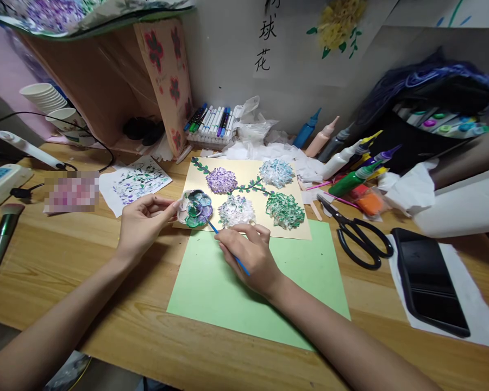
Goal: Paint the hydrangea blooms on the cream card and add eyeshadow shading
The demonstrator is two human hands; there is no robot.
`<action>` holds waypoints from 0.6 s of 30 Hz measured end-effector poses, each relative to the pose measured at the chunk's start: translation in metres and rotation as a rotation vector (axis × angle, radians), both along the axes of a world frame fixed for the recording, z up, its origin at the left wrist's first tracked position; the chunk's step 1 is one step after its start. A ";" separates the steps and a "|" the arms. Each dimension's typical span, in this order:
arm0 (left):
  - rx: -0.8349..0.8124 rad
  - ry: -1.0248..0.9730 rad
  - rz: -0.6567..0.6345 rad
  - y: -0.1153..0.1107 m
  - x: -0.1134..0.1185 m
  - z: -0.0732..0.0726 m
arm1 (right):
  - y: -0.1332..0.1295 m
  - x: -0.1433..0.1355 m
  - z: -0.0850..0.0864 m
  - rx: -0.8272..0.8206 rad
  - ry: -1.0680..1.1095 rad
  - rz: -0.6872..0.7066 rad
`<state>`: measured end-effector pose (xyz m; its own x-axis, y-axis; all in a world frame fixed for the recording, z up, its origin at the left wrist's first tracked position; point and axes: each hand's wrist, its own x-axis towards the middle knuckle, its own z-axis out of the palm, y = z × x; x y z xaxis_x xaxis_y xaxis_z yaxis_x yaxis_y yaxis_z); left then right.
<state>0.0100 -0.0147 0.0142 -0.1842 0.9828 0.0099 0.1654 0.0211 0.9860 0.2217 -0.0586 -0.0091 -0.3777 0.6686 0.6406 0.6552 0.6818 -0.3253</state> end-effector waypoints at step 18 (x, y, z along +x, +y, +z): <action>-0.102 -0.019 0.004 0.005 -0.003 -0.003 | -0.012 0.029 0.007 0.089 -0.017 0.000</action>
